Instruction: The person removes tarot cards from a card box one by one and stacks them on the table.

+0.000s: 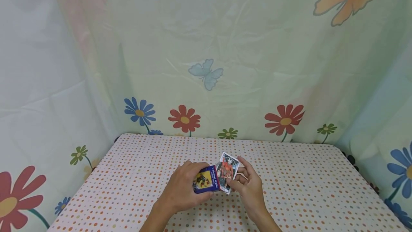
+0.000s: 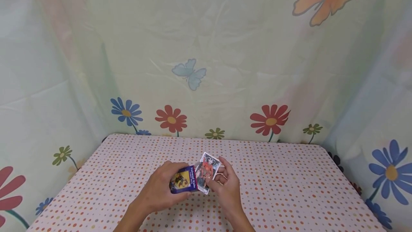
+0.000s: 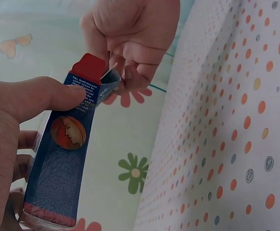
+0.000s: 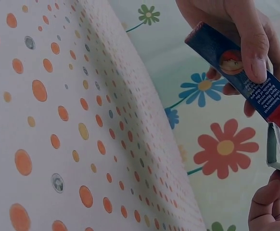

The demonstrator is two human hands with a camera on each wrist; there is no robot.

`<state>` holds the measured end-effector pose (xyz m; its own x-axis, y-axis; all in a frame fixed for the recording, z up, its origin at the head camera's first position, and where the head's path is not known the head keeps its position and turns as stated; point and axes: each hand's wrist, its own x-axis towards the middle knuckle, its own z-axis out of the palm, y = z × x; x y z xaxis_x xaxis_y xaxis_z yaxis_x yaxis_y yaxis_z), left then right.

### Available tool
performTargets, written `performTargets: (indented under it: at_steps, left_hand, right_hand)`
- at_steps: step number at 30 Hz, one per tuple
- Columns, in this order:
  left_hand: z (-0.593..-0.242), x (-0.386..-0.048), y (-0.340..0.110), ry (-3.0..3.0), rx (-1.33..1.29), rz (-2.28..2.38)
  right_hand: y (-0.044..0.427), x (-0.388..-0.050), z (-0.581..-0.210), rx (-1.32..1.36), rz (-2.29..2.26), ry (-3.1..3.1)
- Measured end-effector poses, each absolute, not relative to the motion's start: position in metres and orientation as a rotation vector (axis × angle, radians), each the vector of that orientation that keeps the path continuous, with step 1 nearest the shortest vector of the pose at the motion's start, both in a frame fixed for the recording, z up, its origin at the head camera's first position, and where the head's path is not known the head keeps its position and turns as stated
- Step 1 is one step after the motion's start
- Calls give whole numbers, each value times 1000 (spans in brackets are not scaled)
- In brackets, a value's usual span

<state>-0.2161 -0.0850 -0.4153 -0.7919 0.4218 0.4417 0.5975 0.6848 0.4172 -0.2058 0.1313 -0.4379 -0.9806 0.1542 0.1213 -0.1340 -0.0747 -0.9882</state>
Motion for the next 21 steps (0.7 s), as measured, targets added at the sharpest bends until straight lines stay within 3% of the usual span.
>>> performTargets:
  at_steps: [21]
  left_hand:
    - [-413, -216, -86, -2611, -800, -803]
  right_hand:
    - [137, -208, -436, -179, 2107, -2013]
